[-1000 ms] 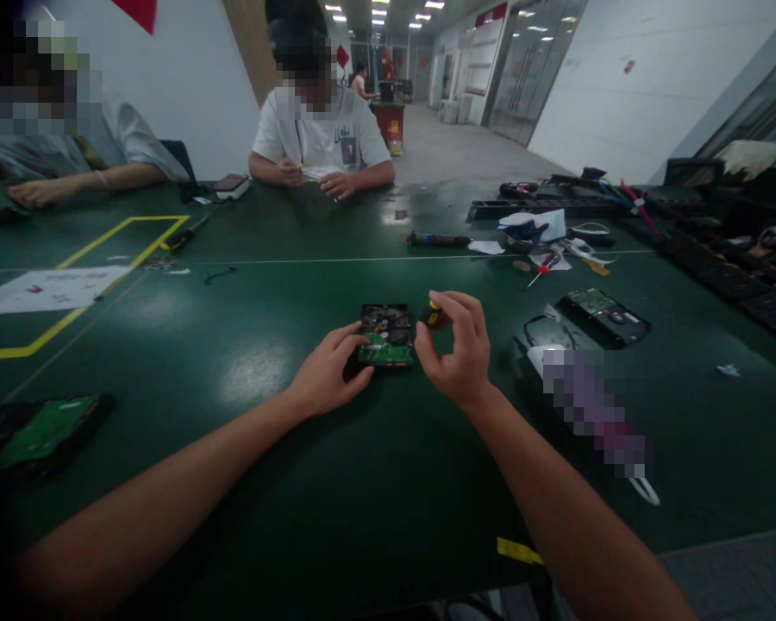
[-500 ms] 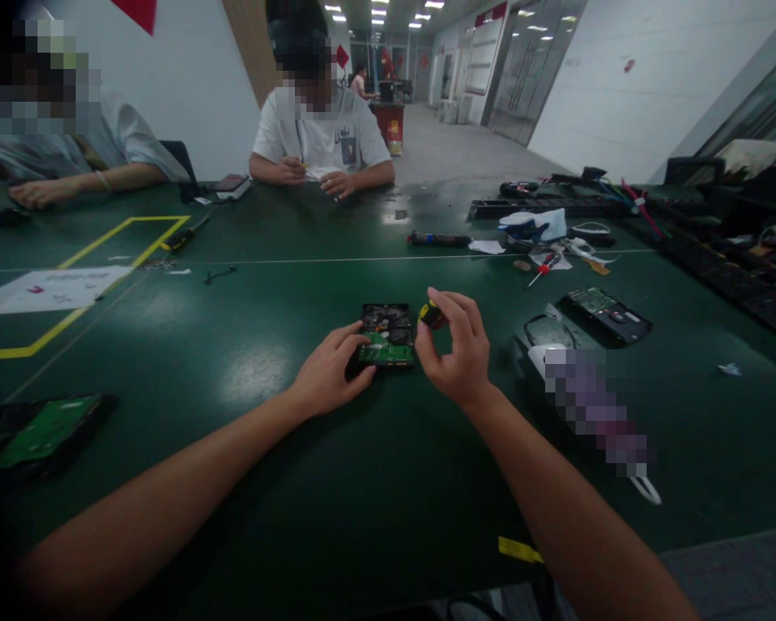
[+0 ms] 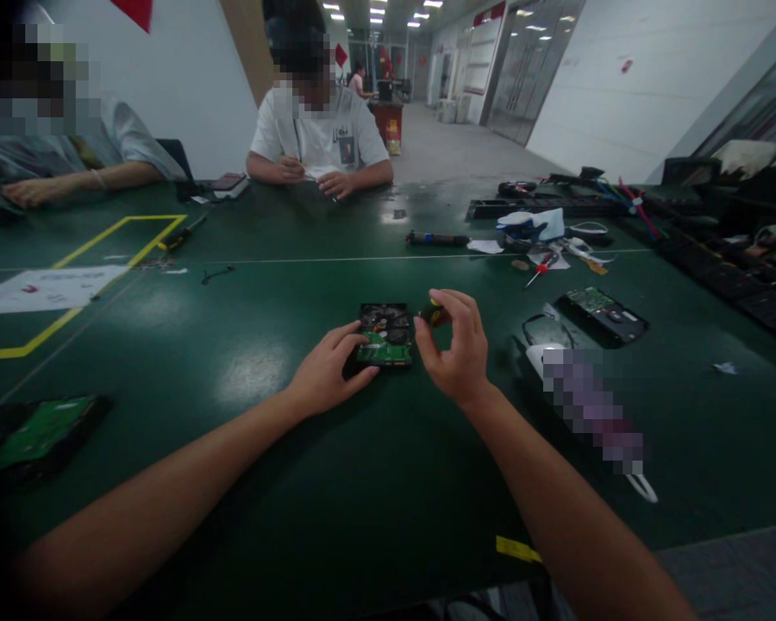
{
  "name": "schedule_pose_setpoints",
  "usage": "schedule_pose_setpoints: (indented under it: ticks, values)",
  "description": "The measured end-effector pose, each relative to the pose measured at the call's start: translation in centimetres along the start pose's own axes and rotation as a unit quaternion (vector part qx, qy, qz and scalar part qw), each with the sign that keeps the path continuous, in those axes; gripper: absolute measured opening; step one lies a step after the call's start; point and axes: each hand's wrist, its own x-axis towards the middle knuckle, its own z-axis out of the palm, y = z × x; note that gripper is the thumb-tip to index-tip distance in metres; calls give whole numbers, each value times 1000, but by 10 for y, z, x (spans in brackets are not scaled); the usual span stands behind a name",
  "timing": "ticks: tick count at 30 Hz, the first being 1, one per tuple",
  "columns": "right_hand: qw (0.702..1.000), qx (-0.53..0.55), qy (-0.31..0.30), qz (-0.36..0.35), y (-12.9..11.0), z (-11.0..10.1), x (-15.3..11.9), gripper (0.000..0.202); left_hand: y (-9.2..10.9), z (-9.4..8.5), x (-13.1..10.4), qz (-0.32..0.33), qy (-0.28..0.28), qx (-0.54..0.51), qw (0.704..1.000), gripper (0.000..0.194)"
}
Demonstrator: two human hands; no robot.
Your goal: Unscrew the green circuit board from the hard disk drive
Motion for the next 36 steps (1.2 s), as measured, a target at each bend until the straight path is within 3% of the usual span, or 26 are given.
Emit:
schedule_pose_setpoints:
  ticks: [5,9,26,32,36]
  values:
    - [999,-33,-17,-4,-1,-1,1,58,-1,1,0,-6,-6,7,1000,51]
    - [999,7,-38,15,1,1,-2,62,0,0,0,-8,-13,9,1000,51]
    - [999,-46,-22,8,-1,0,-1,60,-1,0,0,2,-5,3,1000,51]
    - [999,8,-46,18,2,1,-3,64,-2,2,-1,-1,-3,14,1000,52]
    - [999,5,-28,23,4,3,-4,65,-1,1,-1,1,-6,10,1000,51]
